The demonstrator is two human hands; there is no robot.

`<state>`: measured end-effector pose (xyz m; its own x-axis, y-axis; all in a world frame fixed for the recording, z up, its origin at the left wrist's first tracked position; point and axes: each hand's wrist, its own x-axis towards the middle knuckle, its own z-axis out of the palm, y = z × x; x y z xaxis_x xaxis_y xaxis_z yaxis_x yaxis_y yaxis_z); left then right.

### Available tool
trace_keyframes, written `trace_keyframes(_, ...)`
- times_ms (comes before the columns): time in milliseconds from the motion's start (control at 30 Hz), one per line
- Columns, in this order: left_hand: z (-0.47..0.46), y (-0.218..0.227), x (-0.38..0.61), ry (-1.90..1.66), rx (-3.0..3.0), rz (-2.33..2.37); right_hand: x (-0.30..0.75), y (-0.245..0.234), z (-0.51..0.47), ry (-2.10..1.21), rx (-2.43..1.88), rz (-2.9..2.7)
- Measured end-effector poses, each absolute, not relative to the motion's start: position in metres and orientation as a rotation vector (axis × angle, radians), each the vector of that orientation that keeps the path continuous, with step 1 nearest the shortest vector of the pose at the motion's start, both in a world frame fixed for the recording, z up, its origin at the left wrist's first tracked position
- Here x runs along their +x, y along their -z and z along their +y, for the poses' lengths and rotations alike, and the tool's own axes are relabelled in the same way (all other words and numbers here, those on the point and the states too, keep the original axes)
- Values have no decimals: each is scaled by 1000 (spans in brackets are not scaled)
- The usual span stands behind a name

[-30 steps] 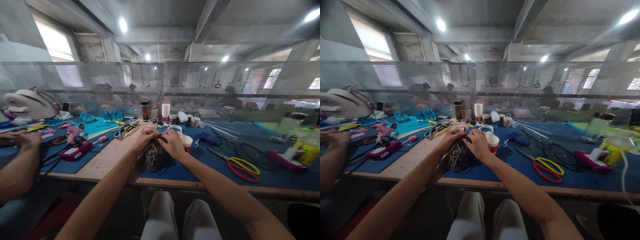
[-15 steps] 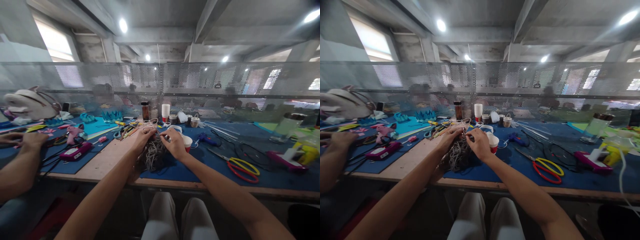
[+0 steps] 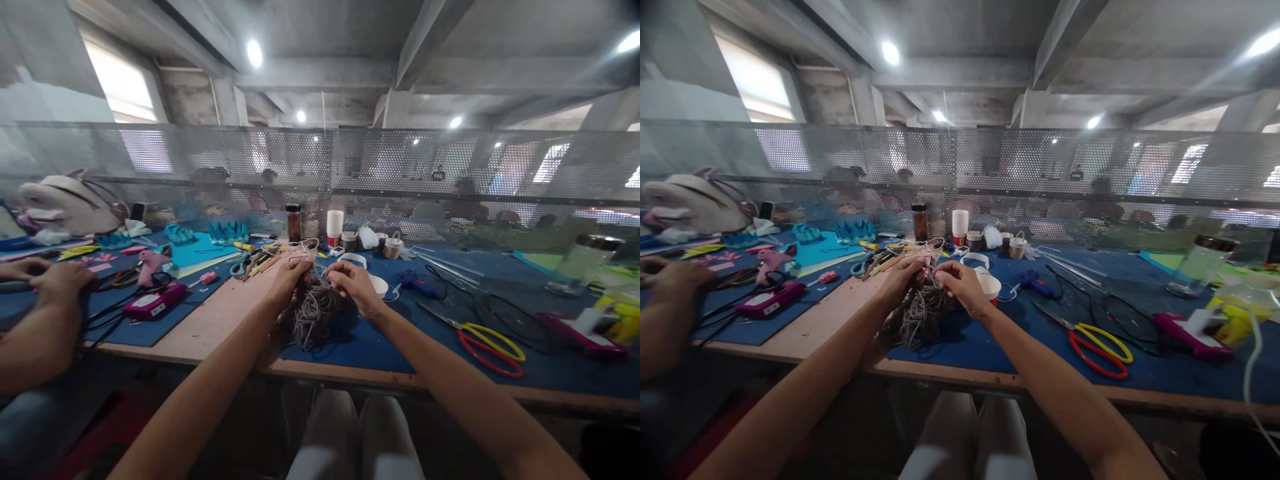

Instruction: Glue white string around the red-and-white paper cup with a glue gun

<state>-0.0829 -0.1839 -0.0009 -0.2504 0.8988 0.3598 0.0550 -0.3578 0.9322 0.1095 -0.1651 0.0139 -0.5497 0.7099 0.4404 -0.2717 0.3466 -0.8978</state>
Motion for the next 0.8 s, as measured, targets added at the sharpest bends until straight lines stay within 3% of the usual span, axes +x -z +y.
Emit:
trace_keyframes(400, -186, -1, -83, -1729, 1217, 1074, 133, -35, -158, -1562, -239, -1592)
trace_keyframes(800, -193, -14, -88, -1672, 997, 695, 130, -34, -157, -1095, -548, -2030)
